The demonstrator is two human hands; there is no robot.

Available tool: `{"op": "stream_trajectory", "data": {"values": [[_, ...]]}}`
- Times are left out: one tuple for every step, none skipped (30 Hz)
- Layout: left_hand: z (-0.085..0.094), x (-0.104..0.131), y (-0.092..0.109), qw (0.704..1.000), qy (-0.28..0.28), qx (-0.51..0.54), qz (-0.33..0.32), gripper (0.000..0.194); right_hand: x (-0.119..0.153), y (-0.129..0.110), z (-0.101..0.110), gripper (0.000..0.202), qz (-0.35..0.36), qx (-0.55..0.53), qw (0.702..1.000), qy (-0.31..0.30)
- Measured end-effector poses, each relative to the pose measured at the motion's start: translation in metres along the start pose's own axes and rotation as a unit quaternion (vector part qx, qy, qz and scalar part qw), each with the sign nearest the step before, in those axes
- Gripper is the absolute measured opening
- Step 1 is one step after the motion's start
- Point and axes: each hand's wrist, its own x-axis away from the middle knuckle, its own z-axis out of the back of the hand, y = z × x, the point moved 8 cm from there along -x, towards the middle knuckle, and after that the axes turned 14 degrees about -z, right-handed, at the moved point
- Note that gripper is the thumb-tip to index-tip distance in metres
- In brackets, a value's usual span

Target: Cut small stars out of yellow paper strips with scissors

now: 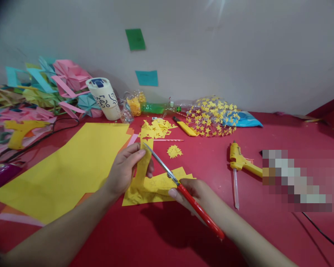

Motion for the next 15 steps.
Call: {"op": "stream_trajectory", "data": {"values": [[0.002, 0.0, 0.001, 1.0, 0.007, -0.019, -0.01, 0.018, 0.0, 0.001, 0.0, 0.049, 0.001, 0.001, 1.0, 0.0], [0.005, -0.001, 0.003, 0.999, 0.016, -0.043, -0.022, 0.02, -0.001, 0.001, 0.0, 0.049, 0.003, 0.003, 1.0, -0.001], [0.008, -0.001, 0.005, 0.997, 0.026, -0.068, -0.035, 0.021, -0.001, 0.002, -0.001, 0.049, 0.005, 0.007, 1.0, -0.003], [0.011, -0.002, 0.006, 0.994, 0.035, -0.091, -0.047, 0.022, -0.002, 0.002, -0.002, 0.049, 0.007, 0.013, 1.0, -0.006], [0.013, -0.002, 0.007, 0.992, 0.041, -0.108, -0.057, 0.023, -0.002, 0.002, -0.003, 0.05, 0.012, 0.02, 1.0, -0.009], [0.013, -0.002, 0.008, 0.99, 0.045, -0.117, -0.063, 0.024, -0.002, 0.002, -0.003, 0.05, 0.019, 0.025, 0.999, -0.01], [0.013, -0.002, 0.008, 0.99, 0.046, -0.12, -0.066, 0.025, -0.002, 0.001, -0.005, 0.051, 0.028, 0.03, 0.999, -0.015], [0.013, -0.002, 0.007, 0.99, 0.046, -0.117, -0.065, 0.026, -0.001, -0.001, -0.006, 0.052, 0.036, 0.032, 0.999, -0.02], [0.012, -0.002, 0.007, 0.991, 0.045, -0.111, -0.06, 0.027, -0.001, -0.002, -0.008, 0.053, 0.044, 0.031, 0.998, -0.024], [0.011, -0.001, 0.005, 0.992, 0.042, -0.104, -0.052, 0.028, 0.0, -0.003, -0.009, 0.054, 0.051, 0.026, 0.998, -0.027], [0.01, -0.001, 0.004, 0.994, 0.037, -0.098, -0.043, 0.029, 0.0, -0.004, -0.011, 0.055, 0.059, 0.022, 0.998, -0.032], [0.009, 0.0, 0.002, 0.995, 0.03, -0.093, -0.032, 0.029, 0.001, -0.006, -0.012, 0.056, 0.066, 0.018, 0.997, -0.035], [0.008, 0.001, 0.001, 0.995, 0.024, -0.09, -0.023, 0.03, 0.002, -0.007, -0.013, 0.056, 0.072, 0.016, 0.997, -0.038], [0.007, 0.002, 0.0, 0.996, 0.019, -0.088, -0.016, 0.03, 0.003, -0.008, -0.014, 0.057, 0.077, 0.014, 0.996, -0.037], [0.007, 0.002, -0.001, 0.996, 0.017, -0.087, -0.014, 0.03, 0.003, -0.008, -0.015, 0.057, 0.079, 0.014, 0.996, -0.035]]}}
